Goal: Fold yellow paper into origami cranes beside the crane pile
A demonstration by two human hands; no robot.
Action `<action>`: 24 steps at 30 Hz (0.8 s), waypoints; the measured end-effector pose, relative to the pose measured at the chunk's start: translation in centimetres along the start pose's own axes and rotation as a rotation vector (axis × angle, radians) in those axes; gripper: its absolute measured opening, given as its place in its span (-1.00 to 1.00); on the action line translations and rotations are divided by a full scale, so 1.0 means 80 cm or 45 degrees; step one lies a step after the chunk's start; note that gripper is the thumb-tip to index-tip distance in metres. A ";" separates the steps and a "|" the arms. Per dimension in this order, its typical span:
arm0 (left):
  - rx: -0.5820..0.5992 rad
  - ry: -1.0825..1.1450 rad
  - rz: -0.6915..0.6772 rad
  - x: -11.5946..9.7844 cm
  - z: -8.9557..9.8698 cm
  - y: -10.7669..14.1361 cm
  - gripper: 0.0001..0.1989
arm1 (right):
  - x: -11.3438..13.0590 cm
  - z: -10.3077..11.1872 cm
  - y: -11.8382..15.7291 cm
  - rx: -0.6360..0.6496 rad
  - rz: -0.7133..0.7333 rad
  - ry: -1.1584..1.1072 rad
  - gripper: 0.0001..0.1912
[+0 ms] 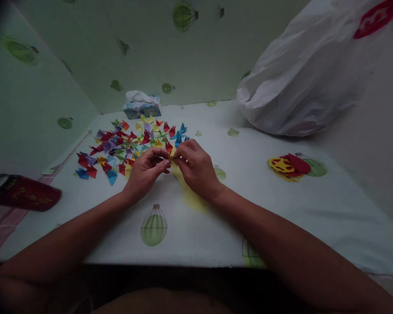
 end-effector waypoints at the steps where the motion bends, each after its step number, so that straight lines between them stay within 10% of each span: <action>1: 0.002 -0.021 -0.021 -0.001 0.000 0.000 -0.81 | -0.004 -0.002 0.000 0.015 -0.030 -0.023 -0.83; 24: 0.014 -0.758 -0.065 0.015 0.018 -0.018 -0.95 | -0.018 -0.029 0.005 0.289 -0.147 -0.014 -0.87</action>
Point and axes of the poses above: each hand's wrist, its own y-axis away from the middle knuckle, its own z-axis out of the back of the hand, x = y × z, the point moved 10 cm from there along -y, towards the middle knuckle, and after that the axes turned 4 degrees about y, right-handed, at the moved point
